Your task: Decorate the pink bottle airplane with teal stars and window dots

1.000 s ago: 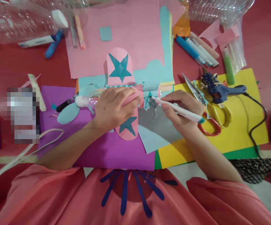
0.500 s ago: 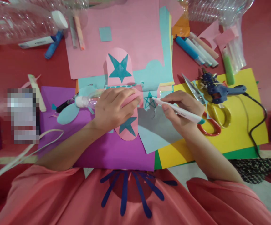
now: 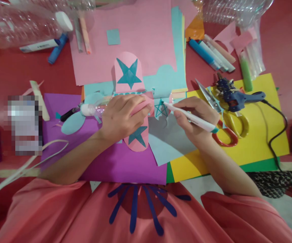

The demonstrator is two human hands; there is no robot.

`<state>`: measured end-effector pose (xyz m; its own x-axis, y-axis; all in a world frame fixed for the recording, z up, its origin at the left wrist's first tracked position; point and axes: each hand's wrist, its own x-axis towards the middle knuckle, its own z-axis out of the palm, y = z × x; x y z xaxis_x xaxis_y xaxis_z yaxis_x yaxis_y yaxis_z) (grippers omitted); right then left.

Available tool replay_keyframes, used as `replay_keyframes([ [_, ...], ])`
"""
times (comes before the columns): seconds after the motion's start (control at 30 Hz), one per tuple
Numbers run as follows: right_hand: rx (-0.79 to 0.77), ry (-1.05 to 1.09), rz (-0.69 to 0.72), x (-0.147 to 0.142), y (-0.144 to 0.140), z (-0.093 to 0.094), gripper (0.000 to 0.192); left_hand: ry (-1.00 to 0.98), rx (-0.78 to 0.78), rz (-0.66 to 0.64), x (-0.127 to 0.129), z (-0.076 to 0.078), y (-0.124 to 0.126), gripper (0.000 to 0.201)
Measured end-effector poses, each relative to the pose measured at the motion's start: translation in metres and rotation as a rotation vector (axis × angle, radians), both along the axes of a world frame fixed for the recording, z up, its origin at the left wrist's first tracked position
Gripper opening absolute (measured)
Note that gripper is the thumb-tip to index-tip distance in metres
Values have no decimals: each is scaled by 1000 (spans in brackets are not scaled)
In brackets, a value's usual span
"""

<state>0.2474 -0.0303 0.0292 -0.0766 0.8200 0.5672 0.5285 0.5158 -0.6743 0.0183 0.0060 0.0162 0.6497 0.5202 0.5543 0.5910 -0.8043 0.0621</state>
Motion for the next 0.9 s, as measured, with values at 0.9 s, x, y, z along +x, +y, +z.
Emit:
replay_keyframes([
  [0.9, -17, -22, 104, 0, 0, 3, 9, 50, 78, 41, 2, 1, 0, 30],
])
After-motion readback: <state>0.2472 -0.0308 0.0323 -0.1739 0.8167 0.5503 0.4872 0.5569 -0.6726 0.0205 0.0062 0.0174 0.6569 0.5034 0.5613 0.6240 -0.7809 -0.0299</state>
